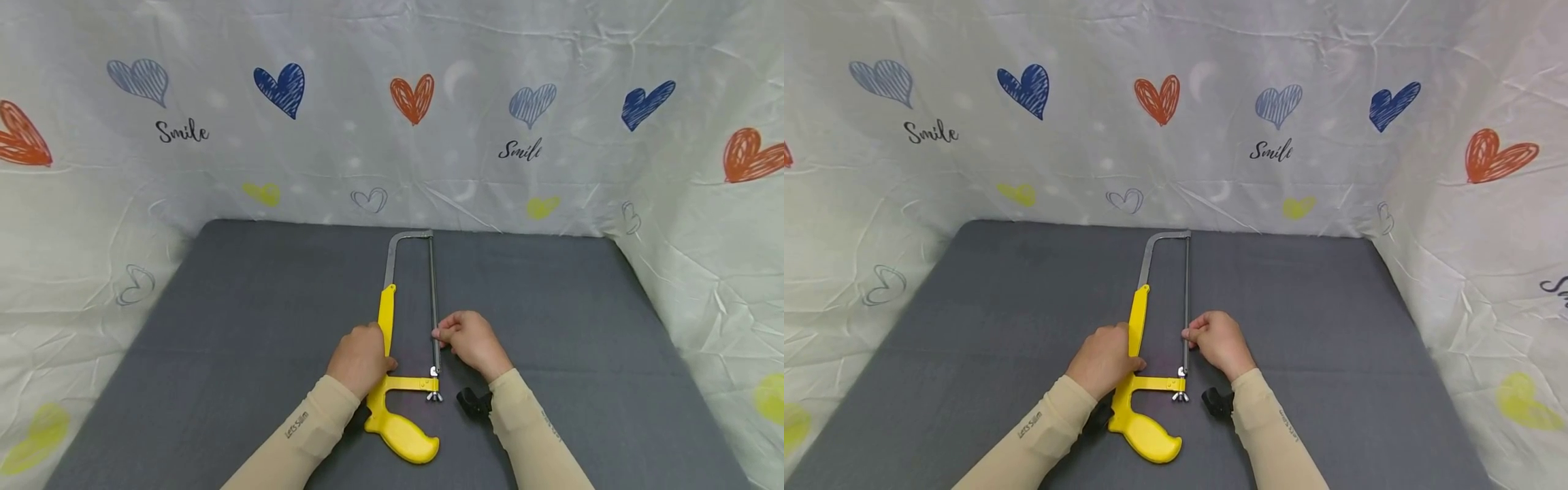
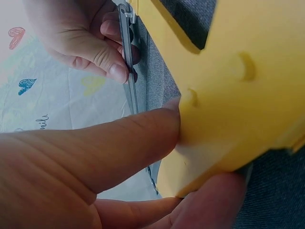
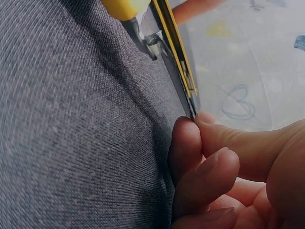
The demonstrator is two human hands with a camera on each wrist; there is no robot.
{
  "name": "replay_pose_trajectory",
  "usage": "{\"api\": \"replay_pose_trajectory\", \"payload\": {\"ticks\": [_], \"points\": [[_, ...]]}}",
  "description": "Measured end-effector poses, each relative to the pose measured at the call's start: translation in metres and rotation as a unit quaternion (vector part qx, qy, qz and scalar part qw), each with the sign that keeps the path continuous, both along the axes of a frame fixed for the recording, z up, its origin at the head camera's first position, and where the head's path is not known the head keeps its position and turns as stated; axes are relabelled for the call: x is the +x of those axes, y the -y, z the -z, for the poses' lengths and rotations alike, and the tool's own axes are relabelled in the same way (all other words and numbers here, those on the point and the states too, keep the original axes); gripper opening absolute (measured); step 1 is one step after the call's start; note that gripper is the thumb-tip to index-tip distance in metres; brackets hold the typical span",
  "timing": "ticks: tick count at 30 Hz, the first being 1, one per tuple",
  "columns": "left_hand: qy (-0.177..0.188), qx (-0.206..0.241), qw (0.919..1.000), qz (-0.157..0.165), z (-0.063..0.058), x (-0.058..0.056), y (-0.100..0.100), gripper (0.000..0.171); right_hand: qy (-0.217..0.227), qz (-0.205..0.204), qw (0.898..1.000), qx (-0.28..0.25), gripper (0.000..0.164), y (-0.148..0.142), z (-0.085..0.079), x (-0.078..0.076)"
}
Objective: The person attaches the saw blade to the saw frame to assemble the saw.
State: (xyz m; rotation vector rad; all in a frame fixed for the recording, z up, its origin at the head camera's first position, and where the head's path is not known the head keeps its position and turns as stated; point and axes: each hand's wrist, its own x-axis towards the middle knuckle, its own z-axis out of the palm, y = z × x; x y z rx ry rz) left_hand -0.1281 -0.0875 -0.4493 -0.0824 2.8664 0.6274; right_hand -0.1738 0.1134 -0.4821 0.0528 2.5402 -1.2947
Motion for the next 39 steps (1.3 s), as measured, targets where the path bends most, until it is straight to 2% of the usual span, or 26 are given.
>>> {"api": "replay_pose_trajectory", "payload": {"ticks": [8,25,39], "points": [[0.001,0.006,1.0,-0.001,-0.0007,0.0015,-0.0005,0.047,0.011,0.004,1.0,-0.006,0.013,-0.001,0.0008,0.0004],[0.011,0.002,0.9999,-0.004,0.0016,0.0015,-0.0004,0.048,-0.004,-0.014,0.999,0.045,0.017,0.0028,0.0022,0.0055],[0.008,0.003,1.0,0.001,-0.0003,-0.002,-0.0005,0.048,-0.006,-0.019,0.998,0.057,0.018,0.002,-0.0037,0.0036]]}}
